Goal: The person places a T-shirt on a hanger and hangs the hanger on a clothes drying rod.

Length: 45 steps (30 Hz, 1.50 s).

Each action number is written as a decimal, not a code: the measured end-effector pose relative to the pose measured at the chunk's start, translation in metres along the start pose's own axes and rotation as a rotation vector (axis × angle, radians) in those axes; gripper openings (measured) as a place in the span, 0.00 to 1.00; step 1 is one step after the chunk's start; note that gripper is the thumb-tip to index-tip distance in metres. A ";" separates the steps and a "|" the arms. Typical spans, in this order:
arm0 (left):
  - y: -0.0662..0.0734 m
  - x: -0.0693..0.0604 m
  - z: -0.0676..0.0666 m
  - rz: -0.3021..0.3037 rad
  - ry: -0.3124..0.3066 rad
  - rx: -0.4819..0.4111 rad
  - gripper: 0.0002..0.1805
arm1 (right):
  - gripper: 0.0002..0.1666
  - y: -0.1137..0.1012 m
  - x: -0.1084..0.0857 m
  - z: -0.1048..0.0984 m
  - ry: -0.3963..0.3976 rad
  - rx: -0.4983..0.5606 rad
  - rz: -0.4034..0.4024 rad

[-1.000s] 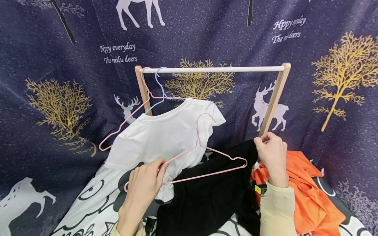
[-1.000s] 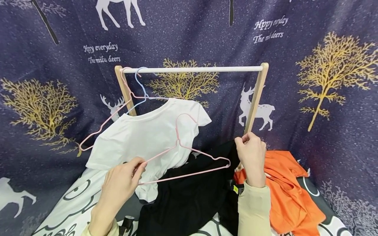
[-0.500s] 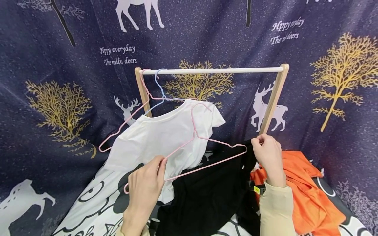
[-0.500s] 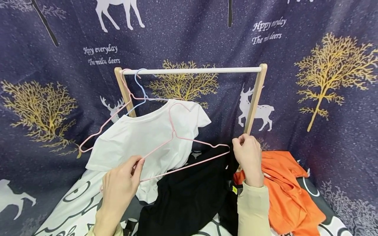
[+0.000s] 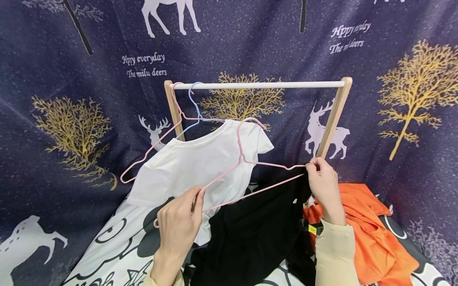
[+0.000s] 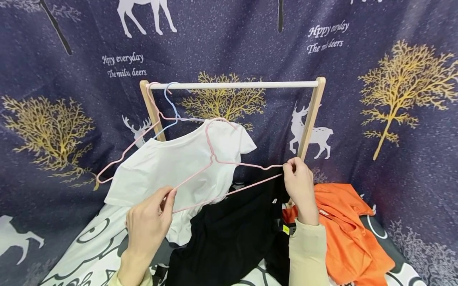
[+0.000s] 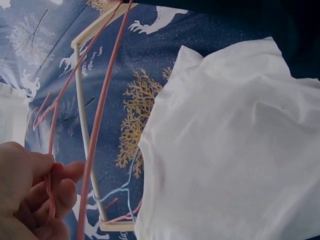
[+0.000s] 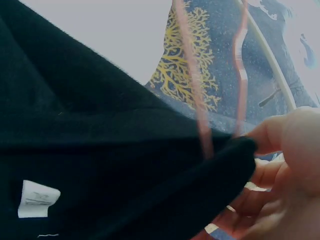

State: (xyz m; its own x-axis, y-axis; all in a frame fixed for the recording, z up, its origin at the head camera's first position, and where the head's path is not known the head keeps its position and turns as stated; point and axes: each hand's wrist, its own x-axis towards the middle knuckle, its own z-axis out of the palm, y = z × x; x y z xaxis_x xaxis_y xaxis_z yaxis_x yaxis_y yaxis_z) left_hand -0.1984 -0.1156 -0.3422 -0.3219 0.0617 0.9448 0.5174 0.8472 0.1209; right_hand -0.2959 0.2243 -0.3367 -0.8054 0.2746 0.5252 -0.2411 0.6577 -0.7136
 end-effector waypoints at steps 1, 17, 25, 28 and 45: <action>0.001 0.001 0.000 0.003 0.015 -0.001 0.08 | 0.12 -0.001 0.000 0.001 0.011 0.015 -0.010; 0.019 -0.001 0.008 0.032 -0.138 -0.142 0.04 | 0.11 -0.016 -0.004 0.009 0.077 0.036 -0.215; 0.004 0.000 0.012 -0.034 -0.118 -0.133 0.04 | 0.09 -0.023 -0.008 0.003 -0.096 0.055 -0.380; -0.003 0.000 0.012 -0.048 -0.117 -0.124 0.04 | 0.09 -0.015 -0.005 -0.004 -0.153 0.071 -0.447; -0.024 -0.007 0.016 -0.009 -0.022 -0.127 0.06 | 0.07 -0.002 0.000 0.002 -0.086 0.031 -0.794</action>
State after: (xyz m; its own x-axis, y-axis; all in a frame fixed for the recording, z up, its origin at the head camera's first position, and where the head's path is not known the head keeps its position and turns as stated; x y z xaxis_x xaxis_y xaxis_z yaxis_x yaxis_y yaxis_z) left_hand -0.2214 -0.1277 -0.3562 -0.3434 0.0668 0.9368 0.6098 0.7745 0.1683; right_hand -0.2963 0.2217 -0.3362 -0.4251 -0.3234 0.8454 -0.7743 0.6137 -0.1546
